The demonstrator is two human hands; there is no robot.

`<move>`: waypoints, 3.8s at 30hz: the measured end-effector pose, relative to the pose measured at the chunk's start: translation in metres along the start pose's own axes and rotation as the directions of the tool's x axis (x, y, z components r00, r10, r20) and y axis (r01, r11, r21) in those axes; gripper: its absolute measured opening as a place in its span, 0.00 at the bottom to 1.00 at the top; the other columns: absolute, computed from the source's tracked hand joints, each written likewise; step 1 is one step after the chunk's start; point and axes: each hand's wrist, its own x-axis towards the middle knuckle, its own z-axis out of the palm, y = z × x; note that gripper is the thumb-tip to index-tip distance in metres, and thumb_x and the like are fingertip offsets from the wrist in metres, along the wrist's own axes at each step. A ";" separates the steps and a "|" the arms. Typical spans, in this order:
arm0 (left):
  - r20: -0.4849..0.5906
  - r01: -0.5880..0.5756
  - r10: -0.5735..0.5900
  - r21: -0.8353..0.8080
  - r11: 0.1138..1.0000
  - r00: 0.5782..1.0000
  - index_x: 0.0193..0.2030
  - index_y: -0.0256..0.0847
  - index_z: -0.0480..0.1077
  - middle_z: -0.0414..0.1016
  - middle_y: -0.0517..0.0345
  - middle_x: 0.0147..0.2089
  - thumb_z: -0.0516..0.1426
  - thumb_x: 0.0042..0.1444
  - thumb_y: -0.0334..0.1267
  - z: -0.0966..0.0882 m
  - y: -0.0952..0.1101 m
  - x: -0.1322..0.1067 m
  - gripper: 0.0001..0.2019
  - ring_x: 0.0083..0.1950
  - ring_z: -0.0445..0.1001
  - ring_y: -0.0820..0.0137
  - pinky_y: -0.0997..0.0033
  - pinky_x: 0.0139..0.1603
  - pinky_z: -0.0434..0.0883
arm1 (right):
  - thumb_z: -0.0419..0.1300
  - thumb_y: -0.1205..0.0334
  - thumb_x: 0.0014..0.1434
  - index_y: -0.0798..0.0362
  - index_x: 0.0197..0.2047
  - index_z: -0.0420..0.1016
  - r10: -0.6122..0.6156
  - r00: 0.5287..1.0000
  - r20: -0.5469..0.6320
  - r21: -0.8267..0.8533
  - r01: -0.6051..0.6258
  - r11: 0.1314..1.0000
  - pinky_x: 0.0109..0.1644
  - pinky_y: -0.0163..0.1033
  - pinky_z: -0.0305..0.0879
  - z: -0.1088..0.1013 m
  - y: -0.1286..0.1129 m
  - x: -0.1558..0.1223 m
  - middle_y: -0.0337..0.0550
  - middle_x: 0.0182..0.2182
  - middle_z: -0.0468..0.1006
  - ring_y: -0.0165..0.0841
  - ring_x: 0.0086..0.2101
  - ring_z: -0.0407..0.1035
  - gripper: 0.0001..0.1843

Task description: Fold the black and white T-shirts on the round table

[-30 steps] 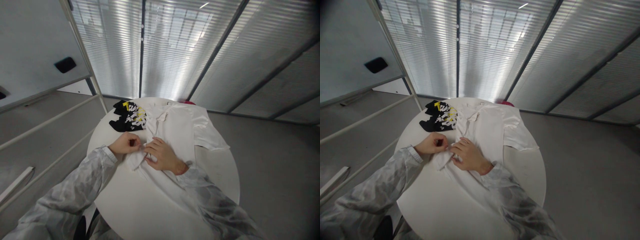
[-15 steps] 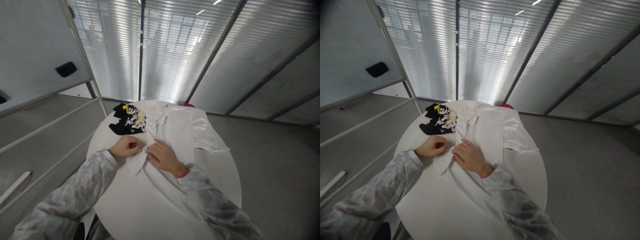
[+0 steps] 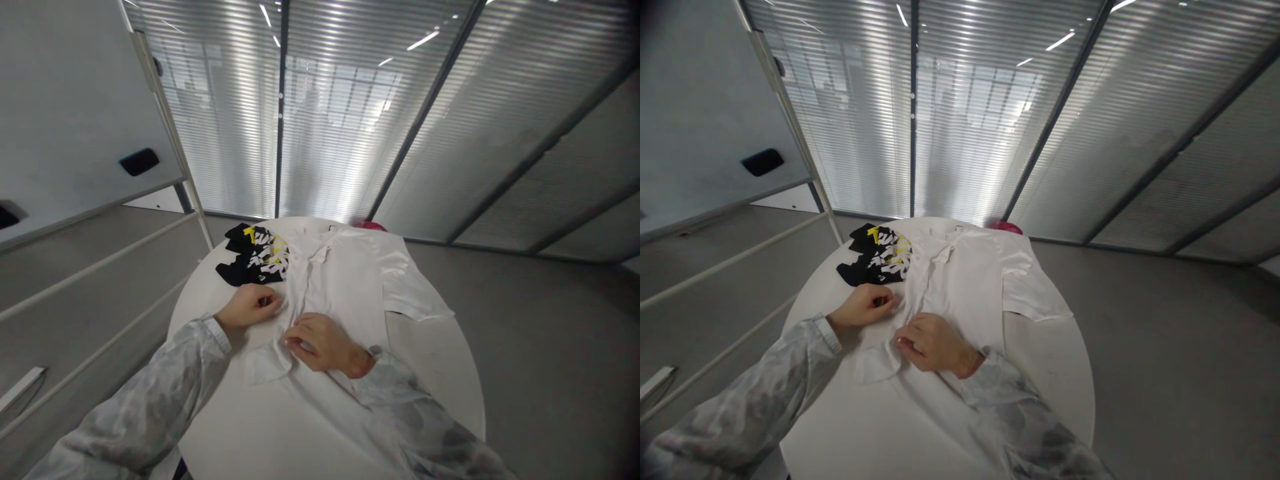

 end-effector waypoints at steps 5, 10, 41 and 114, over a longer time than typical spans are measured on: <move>-0.004 0.011 -0.011 0.018 1.000 1.000 0.33 0.40 0.75 0.76 0.61 0.29 0.60 0.71 0.52 0.001 0.001 0.000 0.19 0.29 0.70 0.74 0.73 0.33 0.61 | 0.62 0.64 0.69 0.47 0.44 0.76 0.117 0.992 -0.048 0.000 -0.117 0.993 0.46 0.45 0.73 -0.002 0.005 0.001 0.39 0.31 0.82 0.38 0.34 0.76 0.03; -0.030 -0.006 0.008 0.058 0.998 1.000 0.41 0.43 0.78 0.79 0.60 0.35 0.62 0.70 0.52 0.002 0.003 0.000 0.15 0.31 0.74 0.72 0.72 0.35 0.64 | 0.59 0.64 0.71 0.47 0.40 0.76 0.135 0.985 -0.104 -0.076 -0.143 0.987 0.44 0.46 0.71 -0.002 0.004 0.003 0.42 0.32 0.81 0.38 0.35 0.74 0.06; -0.079 0.037 -0.024 0.176 0.984 0.997 0.41 0.44 0.77 0.80 0.57 0.39 0.57 0.73 0.51 0.005 0.000 0.003 0.15 0.35 0.76 0.69 0.68 0.38 0.67 | 0.61 0.55 0.63 0.53 0.47 0.82 0.681 0.143 -0.718 -0.047 -0.986 0.157 0.57 0.49 0.73 -0.181 0.229 -0.056 0.56 0.45 0.86 0.47 0.46 0.79 0.15; -0.066 0.047 -0.035 0.174 0.984 0.997 0.38 0.43 0.75 0.80 0.55 0.38 0.54 0.75 0.53 0.005 -0.003 0.006 0.19 0.35 0.75 0.67 0.68 0.36 0.65 | 0.63 0.50 0.70 0.55 0.66 0.78 0.685 0.727 -0.042 -0.605 -0.564 0.562 0.78 0.53 0.49 -0.063 0.243 0.108 0.56 0.66 0.77 0.49 0.68 0.63 0.27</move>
